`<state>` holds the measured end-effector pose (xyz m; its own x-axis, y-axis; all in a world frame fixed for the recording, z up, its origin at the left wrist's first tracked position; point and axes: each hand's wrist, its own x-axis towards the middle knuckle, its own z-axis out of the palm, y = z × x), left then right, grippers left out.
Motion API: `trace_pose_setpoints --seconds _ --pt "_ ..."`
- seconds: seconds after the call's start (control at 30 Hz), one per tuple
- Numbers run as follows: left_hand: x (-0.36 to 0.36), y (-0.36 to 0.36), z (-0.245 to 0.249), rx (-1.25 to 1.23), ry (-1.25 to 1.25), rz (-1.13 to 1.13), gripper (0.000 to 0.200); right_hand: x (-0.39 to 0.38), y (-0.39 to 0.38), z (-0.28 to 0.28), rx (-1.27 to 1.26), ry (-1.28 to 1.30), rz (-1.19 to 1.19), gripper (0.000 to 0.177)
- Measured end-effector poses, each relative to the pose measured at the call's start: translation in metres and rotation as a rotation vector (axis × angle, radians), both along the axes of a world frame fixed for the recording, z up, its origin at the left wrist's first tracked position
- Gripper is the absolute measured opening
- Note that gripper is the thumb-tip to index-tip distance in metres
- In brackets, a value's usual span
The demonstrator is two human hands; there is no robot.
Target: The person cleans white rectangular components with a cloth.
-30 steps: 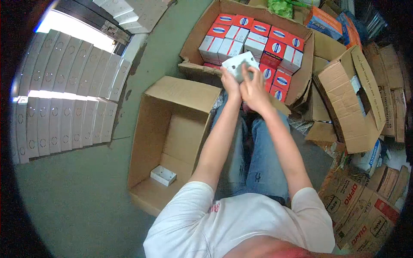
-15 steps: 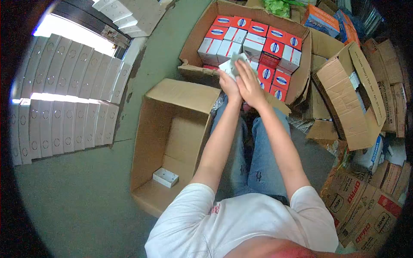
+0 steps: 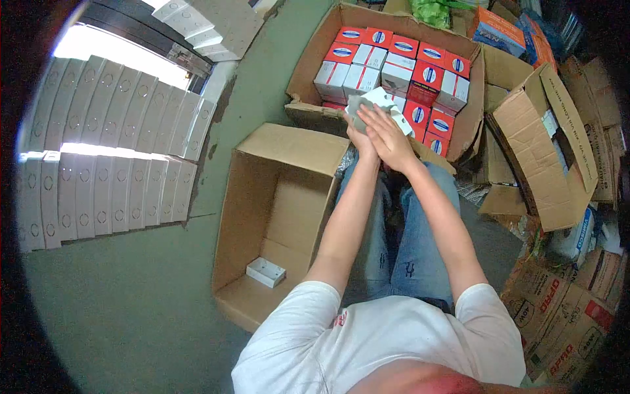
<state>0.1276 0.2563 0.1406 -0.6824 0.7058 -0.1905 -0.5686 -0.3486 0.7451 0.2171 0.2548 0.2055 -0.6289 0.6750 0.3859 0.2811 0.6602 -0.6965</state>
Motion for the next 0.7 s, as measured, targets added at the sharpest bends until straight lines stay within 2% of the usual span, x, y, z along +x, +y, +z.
trace_pose_setpoints --seconds 0.1,0.2,0.23,0.33,0.37,0.47,0.53,0.6,0.7 --pt "-0.011 0.005 -0.007 0.016 -0.244 0.037 0.055 0.006 -0.004 0.002 -0.002 -0.099 0.038 0.045" --pt "-0.013 0.000 -0.005 0.078 -0.489 -0.046 0.057 0.010 -0.006 0.003 0.079 -0.148 0.008 0.040" --pt "-0.012 0.002 -0.002 -0.036 -0.408 0.003 0.058 0.010 -0.004 0.009 0.078 -0.197 -0.024 0.041" --pt "-0.004 0.007 0.016 -0.019 -0.289 -0.093 0.053 0.015 0.017 -0.006 0.163 -0.255 -0.252 0.042" --pt "0.000 0.005 0.024 -0.126 -0.232 -0.106 0.050 0.016 0.024 -0.016 0.144 -0.247 -0.314 0.044" --pt "0.004 0.009 0.024 -0.162 -0.142 -0.164 0.049 0.016 0.030 -0.015 0.108 -0.221 -0.366 0.046" --pt "0.000 0.009 0.020 -0.099 -0.183 -0.251 0.050 0.013 0.027 -0.007 0.137 -0.188 -0.267 0.046" --pt "0.001 0.008 0.023 -0.023 -0.287 -0.174 0.057 0.006 0.017 -0.003 0.062 -0.147 -0.127 0.045" --pt "-0.001 -0.003 0.038 0.140 -0.486 -0.189 0.056 0.006 0.008 0.007 0.063 -0.222 0.008 0.045"
